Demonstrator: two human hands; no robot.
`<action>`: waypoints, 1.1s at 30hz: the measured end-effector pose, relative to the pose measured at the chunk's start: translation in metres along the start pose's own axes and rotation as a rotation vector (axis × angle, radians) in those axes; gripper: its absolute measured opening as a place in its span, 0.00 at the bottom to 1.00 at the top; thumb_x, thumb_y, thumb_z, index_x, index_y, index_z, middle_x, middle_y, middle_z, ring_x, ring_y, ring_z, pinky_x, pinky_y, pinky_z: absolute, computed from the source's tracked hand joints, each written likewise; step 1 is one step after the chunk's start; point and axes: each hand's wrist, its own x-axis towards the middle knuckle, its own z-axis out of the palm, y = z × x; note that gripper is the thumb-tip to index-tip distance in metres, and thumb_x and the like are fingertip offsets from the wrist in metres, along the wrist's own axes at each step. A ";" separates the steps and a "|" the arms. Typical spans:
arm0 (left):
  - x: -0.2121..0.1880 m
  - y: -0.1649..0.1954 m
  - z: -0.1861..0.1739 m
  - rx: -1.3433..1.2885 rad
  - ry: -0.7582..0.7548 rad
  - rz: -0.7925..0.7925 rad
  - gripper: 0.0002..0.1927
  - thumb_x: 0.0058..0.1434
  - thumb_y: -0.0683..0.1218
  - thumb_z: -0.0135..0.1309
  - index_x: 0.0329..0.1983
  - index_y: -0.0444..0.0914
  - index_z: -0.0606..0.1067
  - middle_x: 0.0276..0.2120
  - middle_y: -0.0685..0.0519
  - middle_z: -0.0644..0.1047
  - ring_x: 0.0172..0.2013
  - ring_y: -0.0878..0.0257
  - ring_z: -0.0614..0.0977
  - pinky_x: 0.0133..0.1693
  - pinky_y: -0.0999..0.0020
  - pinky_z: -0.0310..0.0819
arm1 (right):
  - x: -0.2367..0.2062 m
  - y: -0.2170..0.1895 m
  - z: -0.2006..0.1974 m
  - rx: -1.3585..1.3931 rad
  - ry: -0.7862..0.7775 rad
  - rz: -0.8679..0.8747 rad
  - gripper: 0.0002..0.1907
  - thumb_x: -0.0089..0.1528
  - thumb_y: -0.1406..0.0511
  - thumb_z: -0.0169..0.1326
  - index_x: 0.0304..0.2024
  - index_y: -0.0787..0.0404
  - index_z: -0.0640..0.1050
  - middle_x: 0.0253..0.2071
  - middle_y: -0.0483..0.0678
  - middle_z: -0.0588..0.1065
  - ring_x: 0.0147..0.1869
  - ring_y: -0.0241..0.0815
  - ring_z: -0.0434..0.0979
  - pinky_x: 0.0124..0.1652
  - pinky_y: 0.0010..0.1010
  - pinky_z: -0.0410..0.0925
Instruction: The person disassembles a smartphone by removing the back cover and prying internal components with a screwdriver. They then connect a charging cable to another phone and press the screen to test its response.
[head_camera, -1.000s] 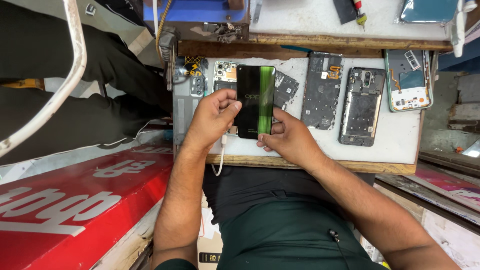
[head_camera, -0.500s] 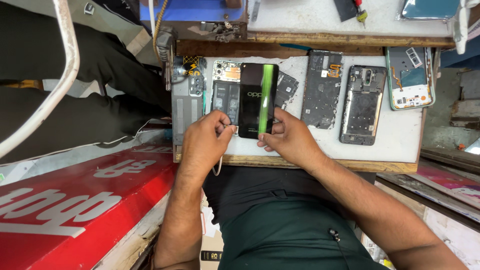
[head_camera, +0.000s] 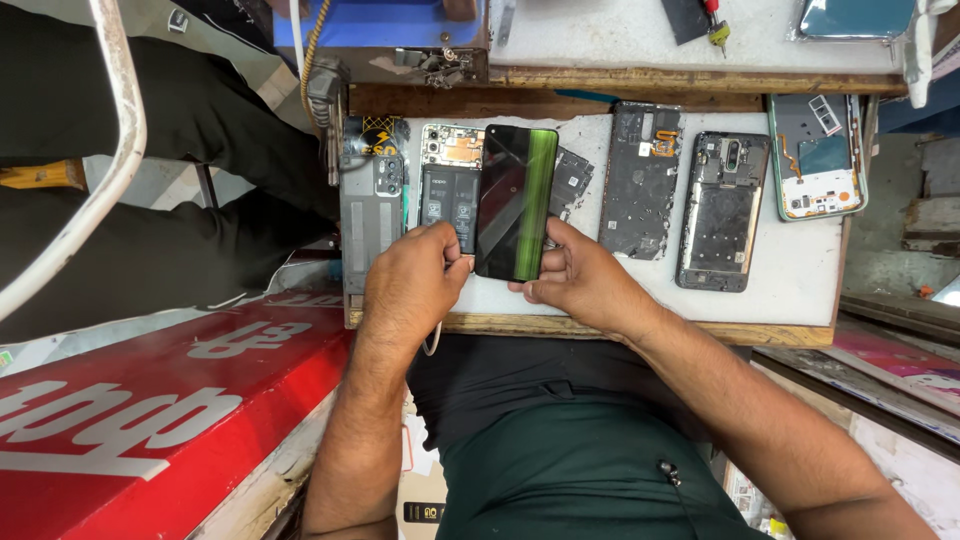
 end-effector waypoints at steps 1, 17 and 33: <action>0.000 0.000 0.001 0.008 -0.006 -0.001 0.13 0.56 0.48 0.66 0.30 0.38 0.73 0.29 0.50 0.78 0.32 0.51 0.82 0.34 0.53 0.76 | 0.000 0.000 0.000 -0.007 0.010 0.006 0.35 0.60 0.78 0.53 0.68 0.62 0.60 0.50 0.55 0.81 0.54 0.43 0.84 0.47 0.28 0.76; 0.001 0.001 0.000 0.041 -0.037 -0.022 0.12 0.56 0.48 0.66 0.32 0.39 0.74 0.30 0.50 0.78 0.34 0.51 0.83 0.35 0.52 0.76 | -0.002 -0.004 -0.001 -0.057 0.038 0.031 0.32 0.60 0.78 0.54 0.66 0.63 0.64 0.44 0.54 0.82 0.52 0.41 0.84 0.48 0.26 0.75; 0.000 -0.001 0.002 0.035 -0.019 0.026 0.13 0.56 0.48 0.66 0.31 0.39 0.73 0.29 0.51 0.78 0.32 0.51 0.83 0.34 0.53 0.77 | -0.001 -0.004 -0.002 0.108 0.061 0.098 0.30 0.59 0.76 0.58 0.63 0.63 0.66 0.41 0.53 0.82 0.45 0.39 0.83 0.43 0.27 0.76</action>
